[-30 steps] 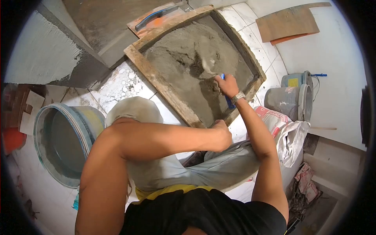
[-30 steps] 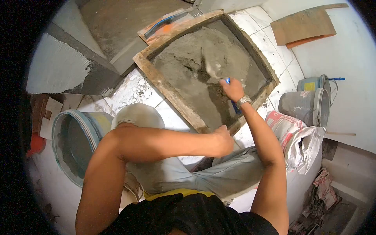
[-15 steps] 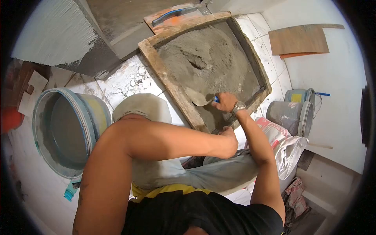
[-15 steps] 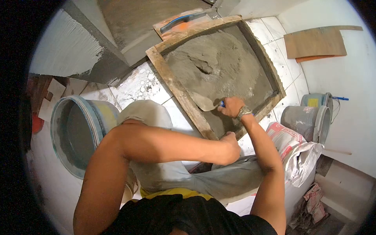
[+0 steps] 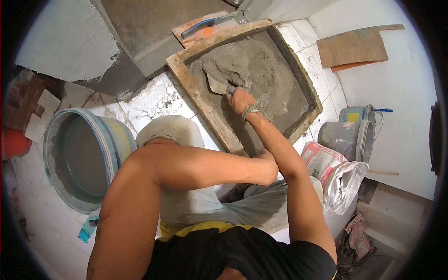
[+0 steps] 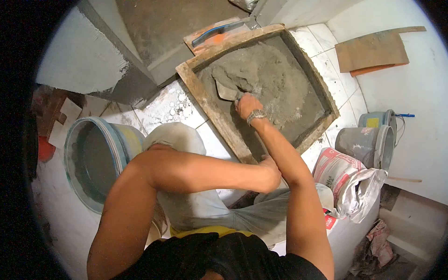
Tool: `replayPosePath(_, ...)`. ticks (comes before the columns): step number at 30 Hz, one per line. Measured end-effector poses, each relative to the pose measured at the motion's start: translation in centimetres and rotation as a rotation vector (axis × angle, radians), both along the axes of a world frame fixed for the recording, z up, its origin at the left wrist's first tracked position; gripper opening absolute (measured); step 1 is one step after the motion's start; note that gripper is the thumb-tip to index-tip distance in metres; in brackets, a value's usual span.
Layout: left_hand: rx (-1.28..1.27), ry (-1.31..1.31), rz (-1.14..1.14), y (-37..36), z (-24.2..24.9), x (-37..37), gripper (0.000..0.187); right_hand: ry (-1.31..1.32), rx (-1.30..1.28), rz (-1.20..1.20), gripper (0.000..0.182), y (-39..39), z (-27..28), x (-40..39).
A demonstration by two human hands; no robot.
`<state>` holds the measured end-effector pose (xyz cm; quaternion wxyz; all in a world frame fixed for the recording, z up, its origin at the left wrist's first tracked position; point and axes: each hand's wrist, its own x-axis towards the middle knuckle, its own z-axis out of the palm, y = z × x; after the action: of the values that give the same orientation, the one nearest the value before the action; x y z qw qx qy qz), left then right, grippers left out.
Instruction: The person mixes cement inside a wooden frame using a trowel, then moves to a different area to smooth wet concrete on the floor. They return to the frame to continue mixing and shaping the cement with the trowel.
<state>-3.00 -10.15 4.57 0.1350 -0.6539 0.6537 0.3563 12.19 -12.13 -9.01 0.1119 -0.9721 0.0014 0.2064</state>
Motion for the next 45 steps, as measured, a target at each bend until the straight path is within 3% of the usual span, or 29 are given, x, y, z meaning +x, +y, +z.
replayPosePath(3, -0.166, 0.093, 0.007, 1.5, 1.5, 0.2, 0.036, -0.053, -0.054, -0.040, 0.041, -0.5, 1.2, -1.3)
replayPosePath(11, -0.266, 0.098, -0.022, 2.3, 2.7, 0.5, 0.027, -0.075, -0.022, -0.240, 0.040, -6.4, 5.5, -5.1)
replayPosePath(13, -0.291, 0.082, -0.005, 2.3, 2.8, 0.7, 0.026, -0.101, 0.234, -0.476, 0.041, -8.6, 3.4, -5.0)
replayPosePath(14, -0.283, 0.105, -0.017, 2.4, 3.1, 1.0, 0.026, -0.097, 0.238, -0.478, 0.041, -8.5, 3.8, -5.3)
replayPosePath(16, -0.271, 0.124, -0.020, 2.2, 3.0, 1.1, 0.026, 0.134, 0.884, -1.048, 0.044, -7.6, 5.3, -5.4)
replayPosePath(18, -0.284, 0.091, -0.019, 1.9, 2.9, 0.8, 0.025, 0.152, 0.879, -1.021, 0.045, -8.1, 4.3, -5.6)
replayPosePath(20, -0.270, 0.099, -0.014, 1.5, 2.7, 0.7, 0.026, -0.004, 0.387, -0.413, 0.047, -8.7, 3.6, -5.8)
replayPosePath(21, -0.256, 0.108, -0.012, 1.5, 2.7, 0.7, 0.026, -0.048, 0.241, -0.222, 0.045, -8.7, 3.4, -5.9)
replayPosePath(24, -0.242, 0.105, -0.002, 1.3, 2.1, 0.6, 0.029, 0.131, 0.076, -0.001, 0.044, -7.9, 3.7, -6.4)
replayPosePath(28, -0.197, 0.110, -0.008, 0.8, 2.1, 0.4, 0.032, 0.069, 0.074, 0.078, 0.037, -6.4, 3.3, -6.9)
replayPosePath(34, -0.095, 0.121, -0.092, -0.5, -0.2, -1.4, 0.035, 0.158, 0.078, 0.217, 0.033, -3.5, 1.3, -1.6)
replayPosePath(37, -0.072, 0.113, -0.085, -0.4, -0.4, -1.6, 0.036, 0.012, 0.076, 0.237, 0.032, -2.0, 0.5, 0.9)
replayPosePath(41, -0.087, 0.128, -0.059, -0.6, -0.3, -1.7, 0.035, 0.014, 0.146, 0.218, 0.033, -1.6, -1.2, 3.3)
replayPosePath(43, -0.098, 0.103, -0.082, -0.4, -0.4, -1.3, 0.035, 0.457, 0.440, -0.248, 0.035, -2.5, -0.7, 3.4)
replayPosePath(45, -0.090, 0.077, -0.085, 0.0, 0.2, -1.0, 0.035, 0.598, 0.731, -0.522, 0.033, -3.3, 0.9, 1.2)
